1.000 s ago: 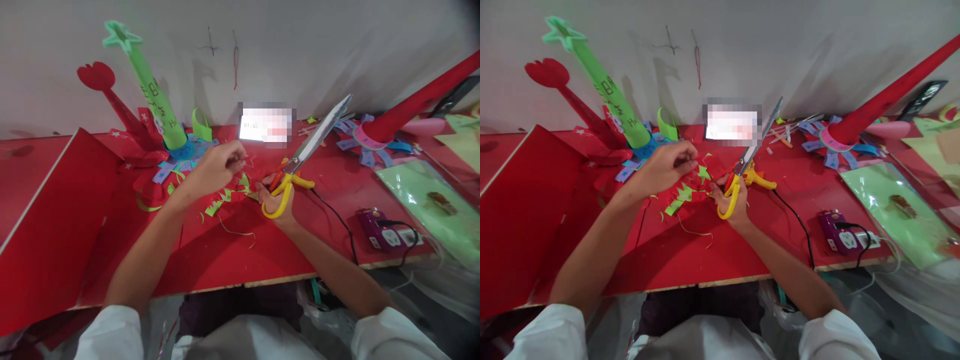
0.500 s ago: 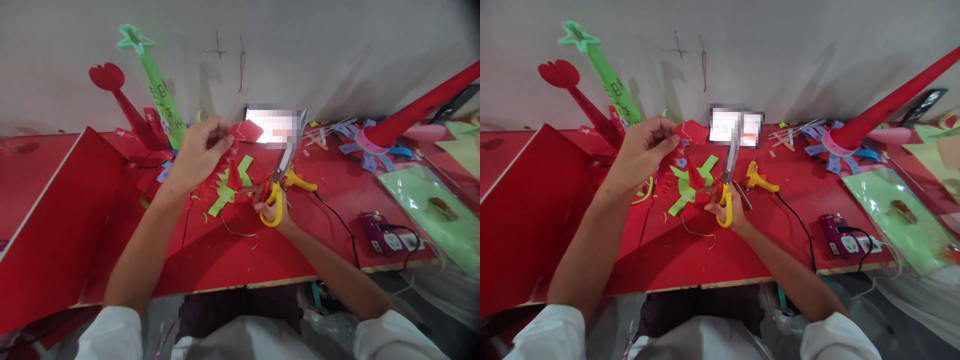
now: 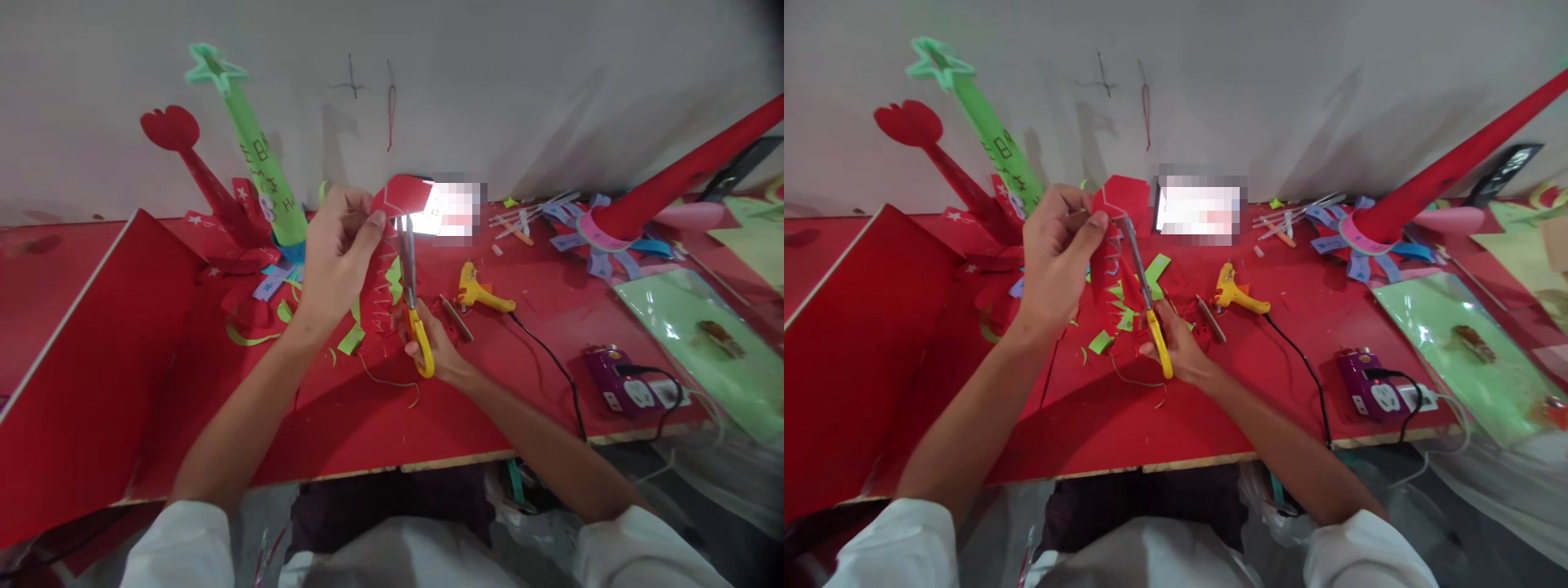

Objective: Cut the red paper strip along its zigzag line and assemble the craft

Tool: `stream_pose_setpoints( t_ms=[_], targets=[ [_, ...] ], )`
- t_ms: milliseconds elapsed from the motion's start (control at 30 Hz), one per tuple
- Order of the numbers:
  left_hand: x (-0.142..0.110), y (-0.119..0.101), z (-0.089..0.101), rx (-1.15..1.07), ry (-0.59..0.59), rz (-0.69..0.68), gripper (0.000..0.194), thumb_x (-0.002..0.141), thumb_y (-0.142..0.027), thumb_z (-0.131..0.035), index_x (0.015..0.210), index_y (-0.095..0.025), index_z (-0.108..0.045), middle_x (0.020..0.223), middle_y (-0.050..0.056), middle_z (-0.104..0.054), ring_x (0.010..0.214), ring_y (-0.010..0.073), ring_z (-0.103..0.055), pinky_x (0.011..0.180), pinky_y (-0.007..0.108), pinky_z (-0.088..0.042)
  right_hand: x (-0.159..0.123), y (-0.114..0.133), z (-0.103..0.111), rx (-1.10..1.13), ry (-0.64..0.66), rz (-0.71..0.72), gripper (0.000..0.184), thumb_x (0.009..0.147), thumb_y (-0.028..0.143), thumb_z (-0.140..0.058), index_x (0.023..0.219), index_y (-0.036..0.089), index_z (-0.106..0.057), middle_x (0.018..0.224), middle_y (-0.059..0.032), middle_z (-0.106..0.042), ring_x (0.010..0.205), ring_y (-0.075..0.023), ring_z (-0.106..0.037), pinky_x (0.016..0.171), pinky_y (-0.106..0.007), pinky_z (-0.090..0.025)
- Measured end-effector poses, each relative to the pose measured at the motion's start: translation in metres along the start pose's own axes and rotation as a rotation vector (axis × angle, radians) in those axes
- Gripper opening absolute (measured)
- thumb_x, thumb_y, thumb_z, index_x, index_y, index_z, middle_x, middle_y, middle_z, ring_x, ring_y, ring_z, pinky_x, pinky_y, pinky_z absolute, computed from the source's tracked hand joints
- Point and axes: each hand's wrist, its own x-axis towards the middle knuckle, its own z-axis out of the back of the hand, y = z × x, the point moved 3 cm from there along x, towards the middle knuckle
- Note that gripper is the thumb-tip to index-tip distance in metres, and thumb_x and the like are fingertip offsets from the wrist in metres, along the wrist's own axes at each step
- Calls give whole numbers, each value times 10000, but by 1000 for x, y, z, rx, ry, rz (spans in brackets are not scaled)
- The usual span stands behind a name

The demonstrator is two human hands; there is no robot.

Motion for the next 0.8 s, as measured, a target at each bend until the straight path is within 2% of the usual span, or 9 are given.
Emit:
stream_pose_setpoints(
  t_ms=[167, 333, 500, 667, 800],
  targets=[
    [-9, 7, -14, -25, 59, 35, 199, 1047, -328, -669, 931, -256, -524, 686, -51, -483, 562, 110, -430, 516, 271, -366, 1, -5, 6, 17, -85, -8, 685, 825, 928, -653, 928, 264, -521, 822, 28, -523, 671, -150, -462, 577, -291, -401],
    [-16, 8, -23, -14, 96, 28, 170, 1062, -310, -644, 943, -243, -543, 697, -44, -504, 543, 96, -405, 495, 263, -335, 0, -3, 10, 8, -166, 11, 670, 808, 933, -665, 945, 283, -580, 840, -9, -560, 717, -198, -535, 631, -343, -517],
    [-20, 10, -25, -8, 66, 48, 222, 1084, -418, -639, 976, -251, -541, 684, -46, -454, 528, 96, -385, 500, 266, -317, -2, -1, 13, -26, -196, -11, 659, 774, 923, -705, 971, 299, -628, 861, -42, -562, 822, -256, -597, 697, -396, -585],
    [-21, 8, -27, -20, 78, 38, 245, 1083, -413, -633, 941, -262, -502, 646, -66, -368, 517, 109, -332, 495, 288, -280, -5, 3, 15, -42, -214, 14, 613, 793, 875, -730, 947, 290, -630, 854, -28, -552, 754, -218, -543, 649, -372, -562],
    [-21, 9, -27, -18, 82, 42, 182, 1090, -355, -607, 964, -266, -509, 664, -67, -400, 519, 110, -351, 487, 292, -297, -7, 10, 14, -16, -206, -12, 635, 749, 874, -760, 949, 288, -618, 843, -18, -537, 726, -201, -510, 606, -347, -542]
  ],
)
